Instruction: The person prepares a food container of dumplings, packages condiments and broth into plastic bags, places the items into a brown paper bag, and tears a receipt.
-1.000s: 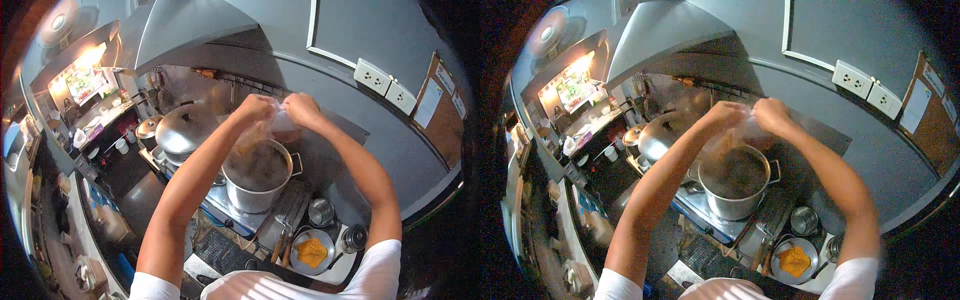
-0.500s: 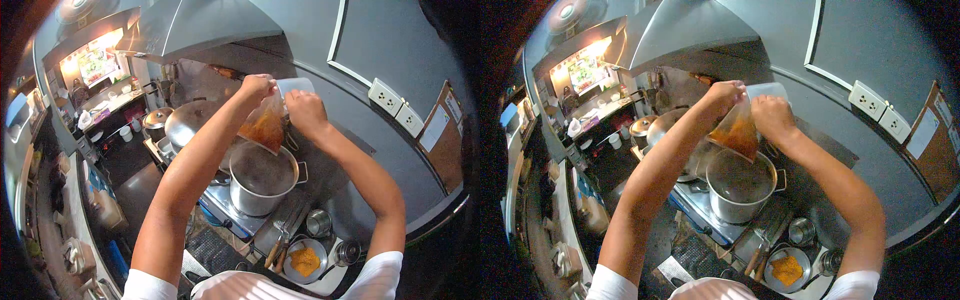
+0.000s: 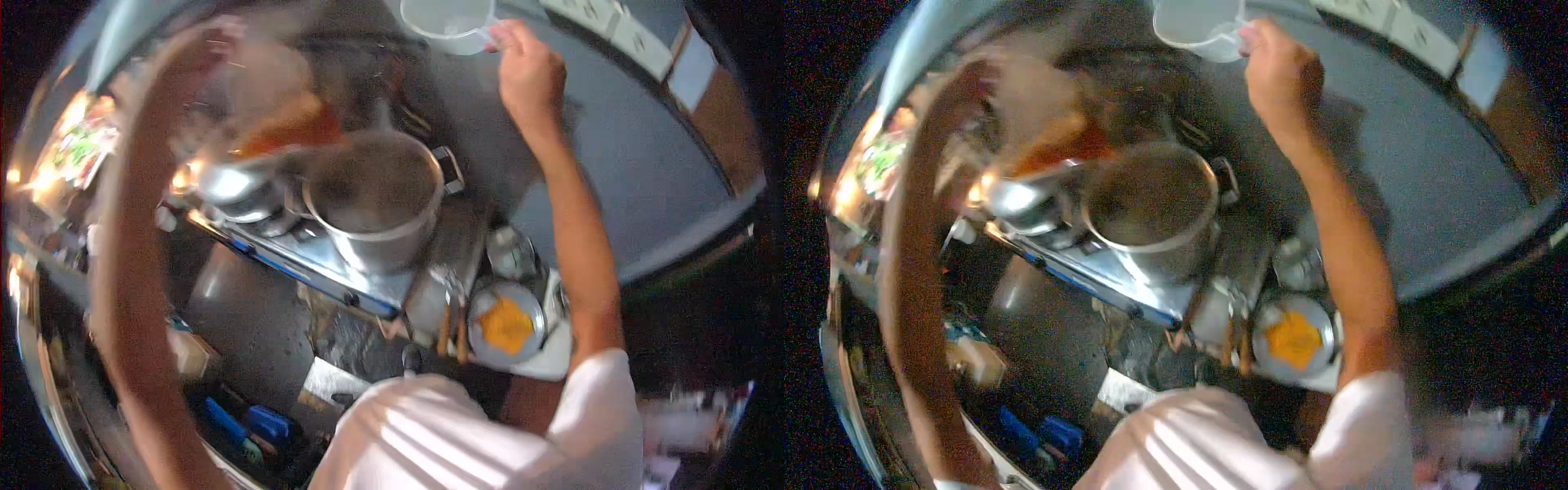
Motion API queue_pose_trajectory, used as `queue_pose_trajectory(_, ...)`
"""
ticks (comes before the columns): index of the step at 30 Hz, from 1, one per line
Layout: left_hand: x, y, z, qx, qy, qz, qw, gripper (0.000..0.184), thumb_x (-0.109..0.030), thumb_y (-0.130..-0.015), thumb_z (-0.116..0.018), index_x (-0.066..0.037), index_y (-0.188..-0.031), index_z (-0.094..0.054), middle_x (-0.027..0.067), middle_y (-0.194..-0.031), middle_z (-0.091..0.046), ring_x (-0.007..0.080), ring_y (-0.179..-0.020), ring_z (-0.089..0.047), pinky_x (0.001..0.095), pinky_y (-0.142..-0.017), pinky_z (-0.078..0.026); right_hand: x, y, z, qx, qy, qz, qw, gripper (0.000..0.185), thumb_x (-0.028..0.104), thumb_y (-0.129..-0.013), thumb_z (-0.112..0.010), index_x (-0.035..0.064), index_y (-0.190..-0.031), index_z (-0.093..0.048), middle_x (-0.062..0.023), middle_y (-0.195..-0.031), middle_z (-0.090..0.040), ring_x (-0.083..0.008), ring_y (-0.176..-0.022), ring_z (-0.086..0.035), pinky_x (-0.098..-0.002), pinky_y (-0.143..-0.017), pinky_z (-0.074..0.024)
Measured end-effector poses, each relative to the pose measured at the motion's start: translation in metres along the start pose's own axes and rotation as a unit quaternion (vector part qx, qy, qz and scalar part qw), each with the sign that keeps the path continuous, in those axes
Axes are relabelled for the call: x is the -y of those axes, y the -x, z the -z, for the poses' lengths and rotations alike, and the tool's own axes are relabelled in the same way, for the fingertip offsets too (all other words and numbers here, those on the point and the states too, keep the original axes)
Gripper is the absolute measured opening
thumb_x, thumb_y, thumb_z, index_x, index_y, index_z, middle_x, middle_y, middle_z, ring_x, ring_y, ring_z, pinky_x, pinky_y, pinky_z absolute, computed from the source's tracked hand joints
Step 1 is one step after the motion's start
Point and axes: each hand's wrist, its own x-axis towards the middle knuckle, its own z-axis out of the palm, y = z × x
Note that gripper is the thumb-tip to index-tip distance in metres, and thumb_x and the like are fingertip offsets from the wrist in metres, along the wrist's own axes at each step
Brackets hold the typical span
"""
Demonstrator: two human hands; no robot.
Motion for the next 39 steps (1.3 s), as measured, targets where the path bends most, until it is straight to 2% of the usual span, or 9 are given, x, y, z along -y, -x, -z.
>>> queue_pose_trajectory(8,-0.087,0.095,0.085,-0.018,0.377,0.254,0.89,0.05,0.001,-0.099,-0.048,0.006,-0.148,-0.04,0.0162,-0.131,-0.058,0.0217,-0.115,-0.056,0.0301,-0.102,-0.046,-0.169,0.357,0.123,0.149,0.118,-0.357,0.915,0.017,0.015,-0.099,-0.054,0.0027,-0.097,-0.066,-0.0219,-0.095,-0.062,-0.0423,-0.094,-0.062,-0.0521,-0.078,-0.048)
queue_pose_trajectory(10,-0.057,0.129,0.106,0.038,0.013,0.221,0.975,0.041,-0.016,-0.107,-0.054,0.006,-0.141,-0.049,0.012,-0.114,-0.061,0.0152,-0.098,-0.056,0.0253,-0.089,-0.05,-0.162,0.41,0.129,0.168,0.043,-0.51,0.842,0.02,0.018,-0.1,-0.053,0.0007,-0.095,-0.063,-0.0225,-0.092,-0.061,-0.038,-0.074,-0.066,-0.0523,-0.074,-0.0469)
queue_pose_trajectory(13,-0.011,0.214,0.132,-0.089,0.053,0.348,0.932,0.048,-0.024,-0.105,-0.053,-0.001,-0.146,-0.048,0.0128,-0.143,-0.051,0.0213,-0.128,-0.05,0.036,-0.108,-0.04,-0.196,0.505,0.114,0.161,0.114,-0.473,0.859,0.023,0.023,-0.1,-0.056,0.0019,-0.094,-0.064,-0.0213,-0.092,-0.061,-0.034,-0.066,-0.066,-0.048,-0.071,-0.0508)
queue_pose_trajectory(16,-0.047,0.261,0.105,0.135,-0.396,0.222,0.881,0.055,-0.028,-0.105,-0.052,-0.001,-0.151,-0.042,0.0125,-0.159,-0.039,0.0235,-0.143,-0.042,0.0395,-0.118,-0.032,-0.201,0.541,0.107,0.174,0.146,-0.475,0.85,0.022,0.023,-0.097,-0.058,0.0025,-0.098,-0.066,-0.0204,-0.096,-0.062,-0.034,-0.076,-0.068,-0.049,-0.076,-0.0518)
queue_pose_trajectory(19,-0.007,0.33,0.12,-0.073,0.087,0.419,0.901,0.057,-0.029,-0.106,-0.051,-0.001,-0.154,-0.039,0.0118,-0.16,-0.037,0.0226,-0.147,-0.036,0.0387,-0.121,-0.026,-0.209,0.575,0.129,0.236,0.248,-0.402,0.849,0.022,0.023,-0.092,-0.064,0.0037,-0.102,-0.066,-0.0203,-0.1,-0.063,-0.0374,-0.09,-0.066,-0.0517,-0.081,-0.0512)
queue_pose_trajectory(27,-0.055,0.397,0.079,-0.21,0.118,0.47,0.849,0.055,-0.028,-0.104,-0.056,-0.003,-0.152,-0.043,0.0095,-0.159,-0.038,0.0193,-0.147,-0.034,0.0344,-0.119,-0.028,-0.156,0.614,0.184,0.653,0.281,-0.196,0.676,0.036,0.021,-0.078,-0.078,0.0055,-0.109,-0.066,-0.0149,-0.119,-0.064,-0.0354,-0.091,-0.069,-0.046,-0.08,-0.0568)
queue_pose_trajectory(31,-0.042,0.433,0.086,-0.282,0.152,0.458,0.829,0.054,-0.022,-0.104,-0.058,-0.003,-0.152,-0.043,0.0064,-0.157,-0.043,0.0149,-0.139,-0.042,0.0296,-0.114,-0.032,-0.142,0.602,0.221,0.614,0.253,-0.131,0.736,0.033,0.017,-0.078,-0.076,0.0036,-0.106,-0.065,-0.0145,-0.111,-0.064,-0.0373,-0.094,-0.067,-0.047,-0.082,-0.0551)
queue_pose_trajectory(37,-0.029,0.453,0.07,-0.301,0.17,0.468,0.813,0.056,-0.02,-0.103,-0.059,0.0,-0.152,-0.042,0.0046,-0.157,-0.043,0.0126,-0.136,-0.043,0.0273,-0.111,-0.033,-0.069,0.463,0.27,0.602,0.245,-0.305,0.696,0.033,0.005,-0.08,-0.072,-0.0004,-0.111,-0.062,-0.0204,-0.11,-0.064,-0.0434,-0.097,-0.065,-0.0517,-0.084,-0.0521)
queue_pose_trajectory(39,-0.029,0.46,0.067,-0.323,0.151,0.479,0.802,0.056,-0.018,-0.102,-0.06,0.0,-0.152,-0.042,0.0033,-0.153,-0.048,0.0085,-0.123,-0.051,0.0222,-0.101,-0.039,-0.076,0.431,0.273,0.516,0.243,-0.2,0.797,0.031,0.011,-0.086,-0.069,0.0001,-0.114,-0.062,-0.0213,-0.11,-0.065,-0.0459,-0.094,-0.064,-0.053,-0.082,-0.0517)
